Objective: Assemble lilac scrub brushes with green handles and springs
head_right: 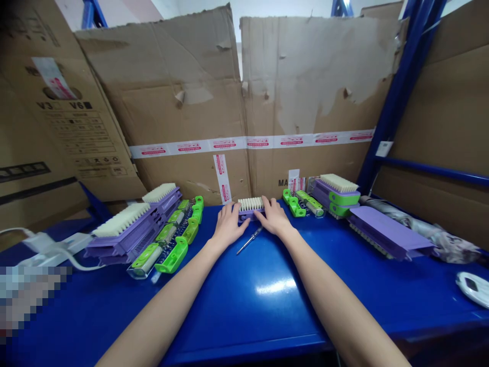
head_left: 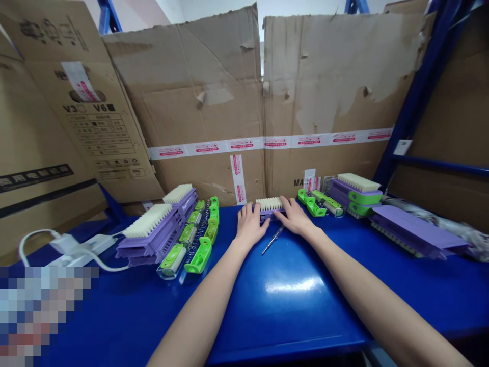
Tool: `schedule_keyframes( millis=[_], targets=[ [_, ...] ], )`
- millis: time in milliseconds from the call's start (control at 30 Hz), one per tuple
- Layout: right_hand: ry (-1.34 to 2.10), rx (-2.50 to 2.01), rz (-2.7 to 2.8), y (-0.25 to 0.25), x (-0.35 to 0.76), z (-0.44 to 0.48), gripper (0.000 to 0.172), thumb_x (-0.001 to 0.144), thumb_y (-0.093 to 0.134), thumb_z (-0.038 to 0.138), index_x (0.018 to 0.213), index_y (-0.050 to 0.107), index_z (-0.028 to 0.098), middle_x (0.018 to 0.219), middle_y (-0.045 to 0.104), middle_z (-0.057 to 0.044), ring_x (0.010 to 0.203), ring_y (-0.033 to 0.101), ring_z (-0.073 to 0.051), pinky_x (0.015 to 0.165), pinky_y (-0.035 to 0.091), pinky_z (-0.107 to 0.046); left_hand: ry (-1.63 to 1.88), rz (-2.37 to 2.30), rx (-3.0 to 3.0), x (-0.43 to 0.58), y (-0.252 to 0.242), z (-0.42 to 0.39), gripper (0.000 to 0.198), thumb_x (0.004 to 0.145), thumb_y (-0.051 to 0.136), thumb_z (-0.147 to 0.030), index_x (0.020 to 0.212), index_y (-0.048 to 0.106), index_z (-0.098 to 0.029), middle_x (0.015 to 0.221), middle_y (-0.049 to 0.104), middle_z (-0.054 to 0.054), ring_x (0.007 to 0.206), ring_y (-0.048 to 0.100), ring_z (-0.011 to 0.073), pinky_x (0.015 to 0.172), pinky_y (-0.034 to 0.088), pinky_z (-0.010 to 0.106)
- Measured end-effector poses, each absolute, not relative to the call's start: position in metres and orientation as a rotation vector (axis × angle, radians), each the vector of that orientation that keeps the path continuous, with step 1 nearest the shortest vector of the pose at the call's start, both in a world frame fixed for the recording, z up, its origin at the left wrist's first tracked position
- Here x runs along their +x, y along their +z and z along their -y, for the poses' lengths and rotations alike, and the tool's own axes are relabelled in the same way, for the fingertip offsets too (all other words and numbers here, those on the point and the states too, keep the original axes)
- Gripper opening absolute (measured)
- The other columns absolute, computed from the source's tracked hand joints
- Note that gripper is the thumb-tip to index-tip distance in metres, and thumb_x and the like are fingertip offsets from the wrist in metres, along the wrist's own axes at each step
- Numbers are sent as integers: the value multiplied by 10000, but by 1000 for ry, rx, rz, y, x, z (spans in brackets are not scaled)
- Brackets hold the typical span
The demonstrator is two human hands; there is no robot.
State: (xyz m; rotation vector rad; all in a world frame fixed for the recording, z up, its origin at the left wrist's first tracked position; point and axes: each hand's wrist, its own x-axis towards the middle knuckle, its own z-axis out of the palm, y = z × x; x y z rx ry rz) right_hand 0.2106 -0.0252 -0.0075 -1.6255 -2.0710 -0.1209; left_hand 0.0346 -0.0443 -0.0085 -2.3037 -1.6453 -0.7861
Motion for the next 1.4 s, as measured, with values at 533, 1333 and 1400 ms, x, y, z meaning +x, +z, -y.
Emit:
schedule_keyframes(
  millis=[533,1333,1400],
  targets=[
    [-566,-1935,1791,16,215,40,425,877,370,312,1235,488,116,1102,588,-184,1035,501,-320,818,365,-419,-1016,1803,-2317,33,-7,41,576,756,630,-398,1217,352,-193,1228,521,123,1153,474,270,920,369,368],
    [-137,-1887,1880,30,229,39,468,730,483,115,1176,588,209,976,686,-129,893,651,-278,727,471,-348,-1002,1809,-2061,33,-11,40,589,785,571,-422,1261,396,-122,1179,529,188,1134,472,342,991,295,539],
    [-78,-1645,1829,28,225,36,440,750,471,118,1160,598,213,909,701,-81,856,651,-234,745,468,-320,-1067,1712,-2047,33,-11,40,687,736,604,-519,1267,395,-135,1214,509,187,1160,453,350,1011,271,557]
  ],
)
